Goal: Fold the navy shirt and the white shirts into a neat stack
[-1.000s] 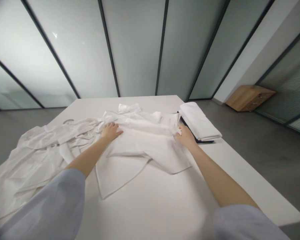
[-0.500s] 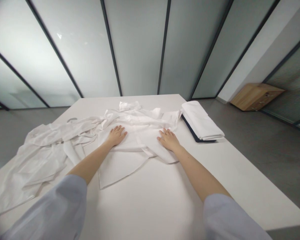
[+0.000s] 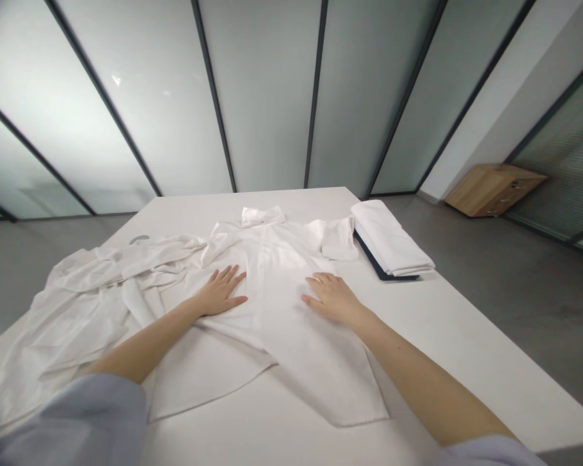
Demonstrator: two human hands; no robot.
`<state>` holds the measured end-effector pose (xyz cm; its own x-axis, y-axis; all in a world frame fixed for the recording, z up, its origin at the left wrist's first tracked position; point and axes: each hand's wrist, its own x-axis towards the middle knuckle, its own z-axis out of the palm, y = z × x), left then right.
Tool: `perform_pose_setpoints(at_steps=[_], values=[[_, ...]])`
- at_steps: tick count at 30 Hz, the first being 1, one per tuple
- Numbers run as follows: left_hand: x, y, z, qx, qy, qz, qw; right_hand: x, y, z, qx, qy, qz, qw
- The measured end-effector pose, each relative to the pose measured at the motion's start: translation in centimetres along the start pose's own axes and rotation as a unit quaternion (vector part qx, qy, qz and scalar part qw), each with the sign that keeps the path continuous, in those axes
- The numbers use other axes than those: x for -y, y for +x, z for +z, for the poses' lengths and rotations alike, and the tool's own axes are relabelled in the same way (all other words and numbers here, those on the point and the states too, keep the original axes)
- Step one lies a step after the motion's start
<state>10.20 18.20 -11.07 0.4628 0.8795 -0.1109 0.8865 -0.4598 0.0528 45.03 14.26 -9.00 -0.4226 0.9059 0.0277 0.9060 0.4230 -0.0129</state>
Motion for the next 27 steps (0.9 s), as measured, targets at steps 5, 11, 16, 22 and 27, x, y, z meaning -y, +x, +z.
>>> perform_pose_setpoints(at_steps=[5, 11, 16, 22, 27], values=[[0.0, -0.7, 0.4, 0.004, -0.017, -0.008, 1.000, -1.4, 3.1, 3.4, 0.019, -0.002, 0.054, 0.998], [2.6, 3.6, 0.2, -0.098, -0.008, -0.086, 0.991, -3.2, 7.6, 3.7, 0.017, 0.006, 0.093, 0.996], [3.6, 5.6, -0.3, -0.142, 0.018, -0.129, 0.981, -3.3, 9.2, 2.8, 0.023, 0.002, 0.102, 0.994], [2.2, 2.6, 0.4, -0.069, 0.022, -0.108, 0.992, -1.7, 5.9, 3.8, 0.007, 0.001, 0.090, 0.996], [0.9, -0.8, -1.3, -0.034, 0.017, -0.114, 0.993, -1.0, 2.2, 3.7, -0.013, 0.016, 0.039, 0.999]])
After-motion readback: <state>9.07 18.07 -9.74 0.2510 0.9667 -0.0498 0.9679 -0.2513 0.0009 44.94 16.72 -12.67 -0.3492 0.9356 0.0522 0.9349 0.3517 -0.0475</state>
